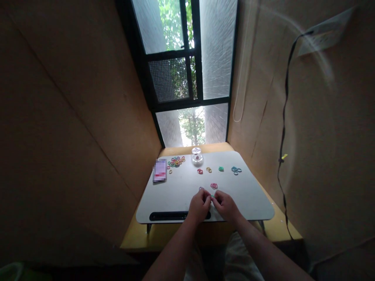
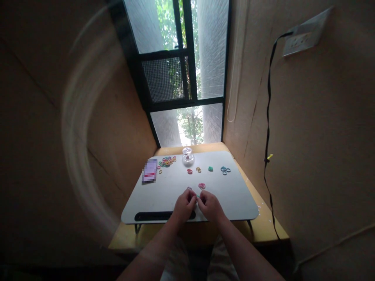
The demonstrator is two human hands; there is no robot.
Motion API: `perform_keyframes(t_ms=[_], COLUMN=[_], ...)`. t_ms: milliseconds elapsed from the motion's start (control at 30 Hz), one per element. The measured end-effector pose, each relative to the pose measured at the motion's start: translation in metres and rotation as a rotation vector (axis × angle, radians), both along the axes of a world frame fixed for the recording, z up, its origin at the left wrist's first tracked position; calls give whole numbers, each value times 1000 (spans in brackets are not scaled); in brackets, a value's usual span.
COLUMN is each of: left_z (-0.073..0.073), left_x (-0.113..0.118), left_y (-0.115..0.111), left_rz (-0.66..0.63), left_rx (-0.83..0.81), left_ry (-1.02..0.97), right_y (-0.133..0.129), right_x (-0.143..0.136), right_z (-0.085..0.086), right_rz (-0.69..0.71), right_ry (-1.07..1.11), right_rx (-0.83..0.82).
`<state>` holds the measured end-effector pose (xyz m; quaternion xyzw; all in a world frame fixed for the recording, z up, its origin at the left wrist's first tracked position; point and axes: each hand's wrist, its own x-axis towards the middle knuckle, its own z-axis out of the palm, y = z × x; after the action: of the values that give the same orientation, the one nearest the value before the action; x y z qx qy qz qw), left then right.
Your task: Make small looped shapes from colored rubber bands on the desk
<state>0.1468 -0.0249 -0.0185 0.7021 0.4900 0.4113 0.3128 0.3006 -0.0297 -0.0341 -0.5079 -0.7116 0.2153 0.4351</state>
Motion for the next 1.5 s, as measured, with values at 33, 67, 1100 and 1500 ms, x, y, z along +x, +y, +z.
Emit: perform_keyframes(t_ms=[33,67,1100,1500], left_z=[0,-1,-9,-7], left_x=[0,0,-3,-2], left_y=[0,0,1,2], left_rz=[-3,-8,-125,-65], left_rx=[-2,-4,-77,-32], left_ry=[1,-2,-129,-92], right_y=[0,1,1,-4], right_x=[0,0,3,2], right_z=[-1,-1,0,7], right_rz=[-4,-8,29,21], right_ry=[-7,-11,0,29], right_rx=[4,7,5,-22])
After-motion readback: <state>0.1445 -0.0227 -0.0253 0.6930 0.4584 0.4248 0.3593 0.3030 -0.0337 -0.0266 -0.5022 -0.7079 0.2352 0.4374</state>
